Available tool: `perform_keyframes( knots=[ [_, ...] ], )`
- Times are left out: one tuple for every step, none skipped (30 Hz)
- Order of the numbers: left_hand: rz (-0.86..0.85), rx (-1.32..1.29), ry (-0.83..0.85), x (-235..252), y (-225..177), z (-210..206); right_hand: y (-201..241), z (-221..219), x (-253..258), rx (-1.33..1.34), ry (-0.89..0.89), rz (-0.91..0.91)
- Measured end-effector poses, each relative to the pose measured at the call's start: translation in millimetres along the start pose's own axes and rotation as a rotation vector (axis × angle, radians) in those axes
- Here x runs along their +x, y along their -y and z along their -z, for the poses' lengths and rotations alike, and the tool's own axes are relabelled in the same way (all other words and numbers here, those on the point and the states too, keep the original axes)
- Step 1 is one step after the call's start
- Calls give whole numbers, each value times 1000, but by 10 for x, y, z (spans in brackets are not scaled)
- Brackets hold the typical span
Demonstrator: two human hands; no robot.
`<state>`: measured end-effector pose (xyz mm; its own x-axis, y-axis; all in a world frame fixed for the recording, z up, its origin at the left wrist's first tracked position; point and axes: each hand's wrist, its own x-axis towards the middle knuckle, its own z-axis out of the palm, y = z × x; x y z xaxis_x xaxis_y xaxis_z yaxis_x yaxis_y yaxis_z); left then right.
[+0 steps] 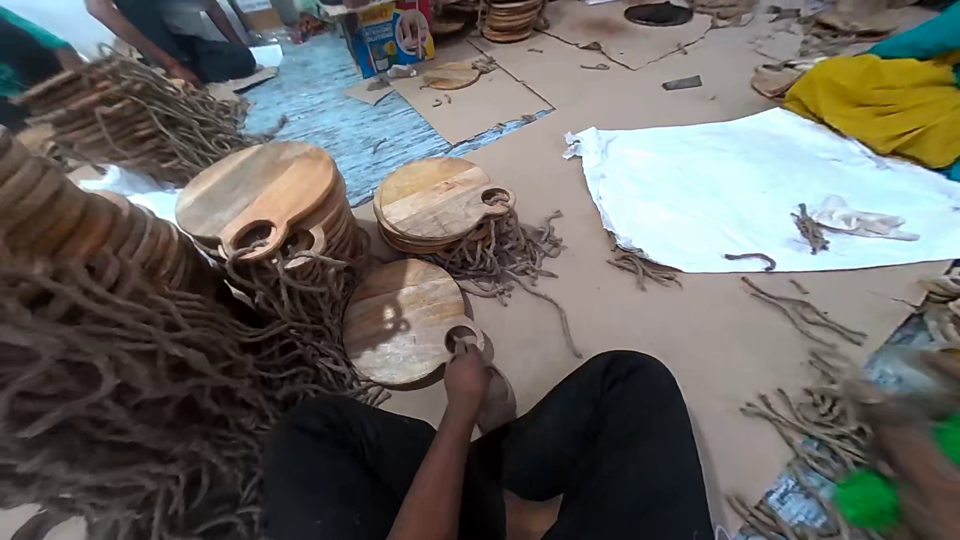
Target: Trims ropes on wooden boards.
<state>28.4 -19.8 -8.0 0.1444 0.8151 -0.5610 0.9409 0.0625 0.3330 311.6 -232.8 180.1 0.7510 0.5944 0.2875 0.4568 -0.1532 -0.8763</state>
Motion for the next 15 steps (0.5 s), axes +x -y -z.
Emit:
perform_keyframes(
  knots=[
    [-7, 60, 16, 4, -15, -6, -92, -268, -11, 108, 96, -67],
    [-17, 79, 22, -6, 0, 19, -169, -613, -38, 198, 197, -178],
    [-43, 77, 29, -39, 30, 60, -256, -989, -72, 264, 309, -304],
    [-80, 67, 23, -105, 50, 118, -350, -1371, -102, 295, 428, -425],
    [-119, 52, -1, -209, 46, 190, -447, -1738, -135, 297, 546, -516],
    [-159, 41, -37, -336, 19, 271, -526, -2049, -177, 282, 660, -596],
    [-199, 41, -69, -467, -23, 348, -591, -2297, -241, 266, 753, -656],
    [-240, 48, -91, -593, -70, 400, -621, -2462, -321, 254, 826, -710],
    [-295, 49, -111, -709, -105, 410, -628, -2560, -414, 255, 872, -764],
    [-363, 35, -127, -812, -125, 382, -633, -2609, -508, 275, 904, -807],
    [-457, 9, -159, -873, -120, 303, -621, -2600, -574, 307, 936, -854],
    [-563, -9, -197, -893, -110, 197, -602, -2535, -599, 377, 956, -920],
    [-660, -18, -222, -885, -109, 96, -589, -2453, -615, 446, 949, -965],
    [-750, -26, -246, -859, -110, 13, -612, -2380, -631, 486, 916, -989],
    [-835, -43, -265, -835, -108, -31, -639, -2298, -649, 514, 876, -1001]
  ],
)
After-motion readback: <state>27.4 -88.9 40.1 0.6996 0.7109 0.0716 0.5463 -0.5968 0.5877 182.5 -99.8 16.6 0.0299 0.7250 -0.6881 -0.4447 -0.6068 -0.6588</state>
